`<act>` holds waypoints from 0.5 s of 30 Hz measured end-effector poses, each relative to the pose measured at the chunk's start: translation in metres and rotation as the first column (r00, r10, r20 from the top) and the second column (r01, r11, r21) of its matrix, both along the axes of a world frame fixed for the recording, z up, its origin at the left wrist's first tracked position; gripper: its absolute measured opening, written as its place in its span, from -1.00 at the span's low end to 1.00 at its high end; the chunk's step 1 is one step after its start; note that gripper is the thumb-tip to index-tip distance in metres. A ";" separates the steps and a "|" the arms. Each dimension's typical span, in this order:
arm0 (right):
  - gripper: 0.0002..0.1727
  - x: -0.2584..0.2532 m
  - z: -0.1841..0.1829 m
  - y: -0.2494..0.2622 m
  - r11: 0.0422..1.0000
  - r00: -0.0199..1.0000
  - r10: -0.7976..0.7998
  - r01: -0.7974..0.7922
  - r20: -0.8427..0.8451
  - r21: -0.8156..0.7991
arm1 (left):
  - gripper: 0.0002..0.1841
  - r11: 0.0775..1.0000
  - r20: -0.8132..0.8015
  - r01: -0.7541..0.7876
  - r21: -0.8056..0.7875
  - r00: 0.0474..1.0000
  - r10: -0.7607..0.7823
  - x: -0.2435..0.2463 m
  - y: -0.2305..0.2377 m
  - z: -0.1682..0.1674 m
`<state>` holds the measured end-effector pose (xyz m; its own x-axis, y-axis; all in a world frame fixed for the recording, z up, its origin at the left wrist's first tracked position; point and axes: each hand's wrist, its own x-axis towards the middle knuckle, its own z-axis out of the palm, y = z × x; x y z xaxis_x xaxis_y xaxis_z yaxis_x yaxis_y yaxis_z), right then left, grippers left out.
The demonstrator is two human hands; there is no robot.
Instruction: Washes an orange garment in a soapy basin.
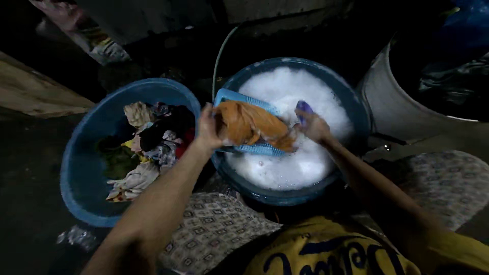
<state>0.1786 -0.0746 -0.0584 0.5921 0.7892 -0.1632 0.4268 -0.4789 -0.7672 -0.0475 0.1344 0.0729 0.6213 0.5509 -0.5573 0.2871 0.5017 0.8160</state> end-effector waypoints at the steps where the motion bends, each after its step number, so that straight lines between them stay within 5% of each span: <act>1: -0.35 -0.009 -0.015 -0.001 0.993 0.997 0.069 -0.073 -0.043 -0.092 | -0.31 0.983 -0.045 0.186 0.007 0.982 -0.185 -0.001 0.003 -0.028; 3: -0.55 -0.025 -0.036 0.000 0.970 0.979 0.167 -0.184 -0.115 -0.161 | -0.45 0.794 -0.290 0.602 0.087 0.778 -0.558 0.011 -0.001 -0.046; 5: -0.69 -0.031 -0.031 -0.004 0.979 0.979 0.109 -0.136 -0.173 -0.151 | -0.65 0.597 -0.422 0.795 0.110 0.581 -0.696 0.014 0.000 -0.036; 7: -0.74 -0.017 -0.028 -0.018 1.000 0.972 -0.003 -0.003 -0.233 -0.023 | -0.86 0.640 -0.159 0.747 0.177 0.664 -0.731 -0.006 0.014 -0.023; 10: -0.76 0.017 -0.009 -0.050 0.956 0.929 -0.103 0.191 -0.356 0.222 | -0.59 0.704 0.296 0.664 0.251 0.640 -0.709 -0.034 0.027 0.004; 13: -0.83 0.041 0.033 -0.070 0.839 0.909 -0.100 0.296 -0.404 0.457 | -0.21 0.727 0.418 0.606 0.325 0.597 -0.685 -0.062 0.023 0.021; 15: -0.84 0.053 0.058 -0.061 0.783 0.918 -0.143 0.334 -0.371 0.525 | -0.01 0.786 0.376 0.530 0.318 0.690 -0.618 -0.076 0.025 0.027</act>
